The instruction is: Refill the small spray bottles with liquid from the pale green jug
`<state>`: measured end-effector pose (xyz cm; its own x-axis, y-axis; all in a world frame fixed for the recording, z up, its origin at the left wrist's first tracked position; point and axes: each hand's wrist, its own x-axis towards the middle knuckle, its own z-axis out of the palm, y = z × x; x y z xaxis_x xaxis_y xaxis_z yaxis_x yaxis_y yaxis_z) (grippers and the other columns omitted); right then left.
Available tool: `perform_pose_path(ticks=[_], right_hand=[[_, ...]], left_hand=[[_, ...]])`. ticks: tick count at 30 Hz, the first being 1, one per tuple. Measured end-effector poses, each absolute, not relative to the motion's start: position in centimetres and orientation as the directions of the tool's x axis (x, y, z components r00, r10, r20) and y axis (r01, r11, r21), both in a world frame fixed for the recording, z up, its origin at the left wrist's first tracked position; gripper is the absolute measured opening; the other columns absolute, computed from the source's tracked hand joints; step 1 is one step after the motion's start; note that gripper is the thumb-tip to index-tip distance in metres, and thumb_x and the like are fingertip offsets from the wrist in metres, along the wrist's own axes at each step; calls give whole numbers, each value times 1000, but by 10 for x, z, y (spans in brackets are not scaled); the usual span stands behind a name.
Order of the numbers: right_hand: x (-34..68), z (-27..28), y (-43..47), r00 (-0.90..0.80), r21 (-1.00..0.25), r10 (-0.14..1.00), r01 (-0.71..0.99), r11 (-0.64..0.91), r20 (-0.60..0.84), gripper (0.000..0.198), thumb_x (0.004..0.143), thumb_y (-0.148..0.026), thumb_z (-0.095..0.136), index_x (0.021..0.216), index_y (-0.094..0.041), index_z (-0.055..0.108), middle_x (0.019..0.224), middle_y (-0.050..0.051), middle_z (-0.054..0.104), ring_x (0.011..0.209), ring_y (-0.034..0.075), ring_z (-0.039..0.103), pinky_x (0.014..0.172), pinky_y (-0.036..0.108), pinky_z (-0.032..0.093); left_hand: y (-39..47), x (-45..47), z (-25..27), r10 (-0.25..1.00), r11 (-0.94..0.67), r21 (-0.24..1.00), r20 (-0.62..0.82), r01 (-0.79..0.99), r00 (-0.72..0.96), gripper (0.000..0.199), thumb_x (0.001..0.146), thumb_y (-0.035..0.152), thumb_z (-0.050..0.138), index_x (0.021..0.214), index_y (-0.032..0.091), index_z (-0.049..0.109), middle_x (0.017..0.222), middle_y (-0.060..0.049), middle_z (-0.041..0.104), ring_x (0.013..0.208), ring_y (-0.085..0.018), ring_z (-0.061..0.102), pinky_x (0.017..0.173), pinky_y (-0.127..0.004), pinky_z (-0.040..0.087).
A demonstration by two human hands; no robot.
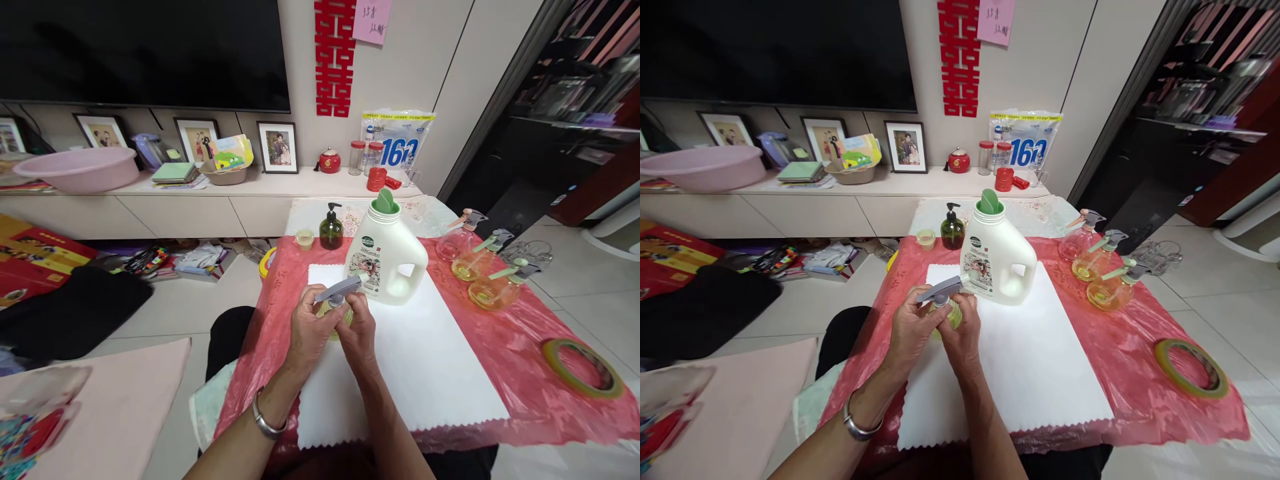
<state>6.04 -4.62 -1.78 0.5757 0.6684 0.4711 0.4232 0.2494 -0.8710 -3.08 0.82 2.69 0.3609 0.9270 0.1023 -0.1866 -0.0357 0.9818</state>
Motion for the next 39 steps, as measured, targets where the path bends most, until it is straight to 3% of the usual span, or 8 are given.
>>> perform_pose_path(ticks=[8,14,21,25,28,31,34,39], right_hand=[[67,-15,-57,457,-922,817,322,216,351,46,88,-45,69,123,-17,57,121,7,57,114,24,54,100,34,46],[77,-10,-69,297,-936,905,267,228,305,68,80,-28,71,144,-18,52,137,8,52,129,27,48,109,41,45],[66,-7,-75,374,-920,855,296,257,359,61,72,-25,84,131,-23,65,129,6,56,123,28,52,107,41,48],[65,6,-85,460,-915,804,319,246,377,61,76,-30,84,133,-22,63,125,6,57,120,26,53,105,38,50],[68,17,-95,567,-916,726,322,240,390,51,82,-40,81,126,-21,63,112,4,60,100,21,59,88,30,56],[69,22,-104,666,-922,643,328,204,379,47,83,-41,81,121,-20,62,112,5,58,99,21,58,85,29,56],[69,23,-117,690,-919,624,371,132,368,57,84,-40,81,134,-21,59,126,9,53,115,27,54,99,38,52],[80,30,-148,538,-942,795,311,123,281,71,90,-41,77,151,-24,46,141,9,46,131,30,45,113,45,43]], left_hand=[[13,-33,32,907,41,982,42,-186,419,33,67,29,82,96,20,68,98,-1,69,98,-19,67,91,-30,51],[16,-38,32,883,92,969,28,-231,468,37,68,31,83,101,19,72,104,-5,75,105,-23,69,95,-35,52],[16,-45,21,826,60,969,87,-241,557,36,75,42,82,102,19,73,103,-7,74,98,-23,69,89,-34,54],[11,-41,14,810,-41,976,159,-216,564,40,79,45,79,113,24,72,123,-7,69,120,-27,64,107,-41,49],[-2,-38,13,755,-115,978,199,-173,625,45,86,48,73,125,26,69,140,-9,61,137,-29,53,120,-44,38],[-19,-32,11,694,76,978,87,-193,714,57,92,55,63,141,27,58,151,-10,55,143,-30,49,120,-45,40],[-34,-26,9,624,343,900,-3,-271,781,62,93,58,59,148,31,50,152,-10,55,138,-31,55,112,-45,48],[-37,-24,11,544,488,836,-66,-252,837,63,87,58,67,142,30,56,144,-11,62,129,-32,62,105,-45,54]])
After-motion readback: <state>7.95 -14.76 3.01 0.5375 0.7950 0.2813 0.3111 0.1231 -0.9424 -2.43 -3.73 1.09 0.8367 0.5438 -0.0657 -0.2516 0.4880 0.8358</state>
